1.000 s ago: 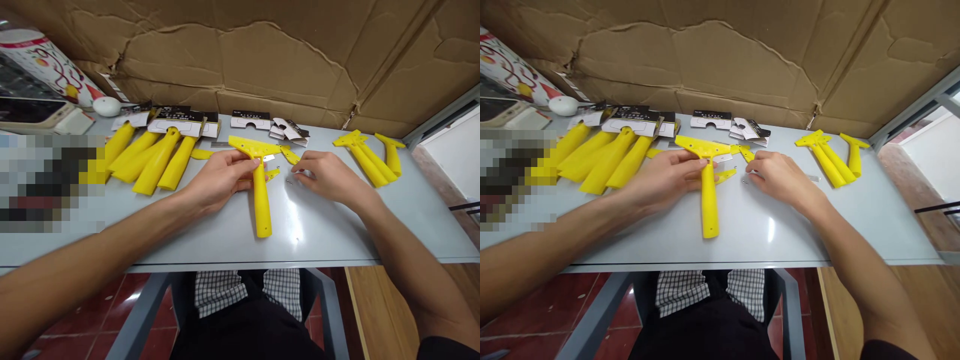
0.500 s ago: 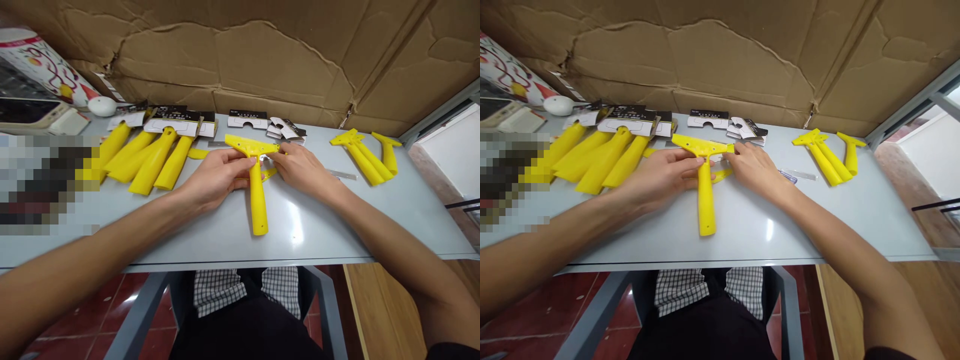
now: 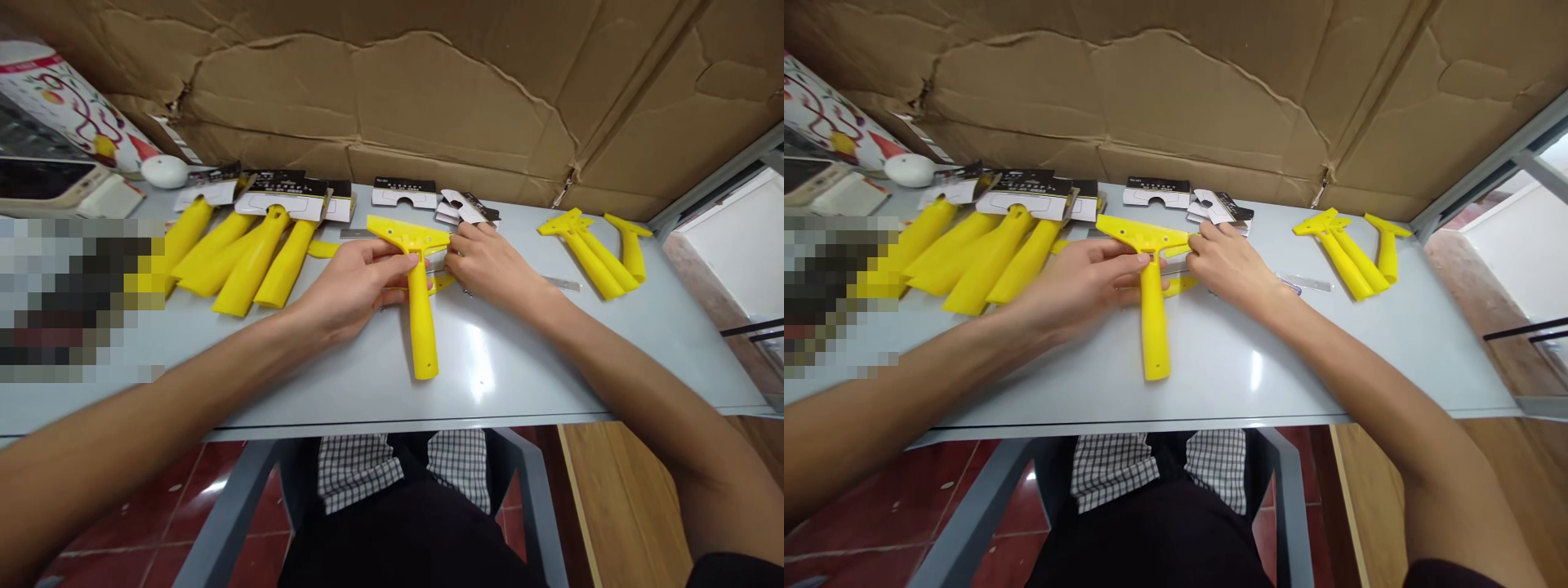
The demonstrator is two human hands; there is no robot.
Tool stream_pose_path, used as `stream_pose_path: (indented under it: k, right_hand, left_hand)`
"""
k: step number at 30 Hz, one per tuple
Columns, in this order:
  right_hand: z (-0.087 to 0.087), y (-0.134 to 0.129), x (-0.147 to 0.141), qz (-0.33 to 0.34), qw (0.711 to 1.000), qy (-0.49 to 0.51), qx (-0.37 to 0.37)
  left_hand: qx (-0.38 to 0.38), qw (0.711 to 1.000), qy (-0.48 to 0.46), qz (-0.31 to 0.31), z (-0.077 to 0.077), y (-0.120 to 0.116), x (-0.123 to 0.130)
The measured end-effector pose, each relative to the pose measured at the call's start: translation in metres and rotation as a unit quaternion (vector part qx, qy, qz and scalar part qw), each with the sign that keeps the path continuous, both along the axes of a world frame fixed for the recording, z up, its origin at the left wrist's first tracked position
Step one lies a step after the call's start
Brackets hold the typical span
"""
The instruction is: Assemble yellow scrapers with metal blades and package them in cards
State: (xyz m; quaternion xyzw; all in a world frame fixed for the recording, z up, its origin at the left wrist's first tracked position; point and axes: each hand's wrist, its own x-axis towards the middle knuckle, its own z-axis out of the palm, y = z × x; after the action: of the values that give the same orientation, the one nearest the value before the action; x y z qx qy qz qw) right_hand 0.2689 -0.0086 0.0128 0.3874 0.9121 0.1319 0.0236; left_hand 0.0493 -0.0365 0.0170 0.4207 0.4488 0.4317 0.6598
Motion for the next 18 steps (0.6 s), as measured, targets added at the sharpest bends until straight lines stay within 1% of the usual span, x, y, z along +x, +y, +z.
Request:
stream_pose_path:
  k: [3,5,8,11,14,15,17,18]
  right_hand:
    - [0.001,-0.002,0.001,0.006,0.999,-0.028,0.023]
    - [0.004,-0.002,0.004,-0.006,0.999,-0.017,0.033]
    - [0.011,-0.001,0.013,-0.045,0.998,0.045,0.031]
    - [0.023,-0.004,0.028,-0.106,0.985,0.138,0.002]
    - [0.037,-0.008,0.058,-0.174,0.956,0.232,-0.05]
    - [0.041,-0.009,0.072,-0.198,0.949,0.232,-0.083]
    - [0.046,-0.01,0.104,-0.25,0.935,0.199,-0.15]
    - [0.047,-0.009,0.121,-0.261,0.928,0.186,-0.19]
  left_hand:
    - [-0.006,1.0,-0.002,0.005,0.002,0.001,0.0]
    - [-0.003,1.0,-0.003,0.008,0.005,0.0,0.0]
    - [0.004,1.0,-0.009,0.007,0.007,-0.001,0.0]
    - [0.001,1.0,-0.013,0.001,0.005,-0.003,0.001]
    - [-0.007,1.0,-0.004,-0.021,0.001,-0.004,0.001]
    - [-0.007,1.0,0.001,-0.029,0.0,-0.005,0.001]
    - [-0.003,0.999,0.014,-0.04,-0.002,-0.007,0.0]
    - [-0.001,0.999,0.02,-0.044,-0.002,-0.008,-0.001]
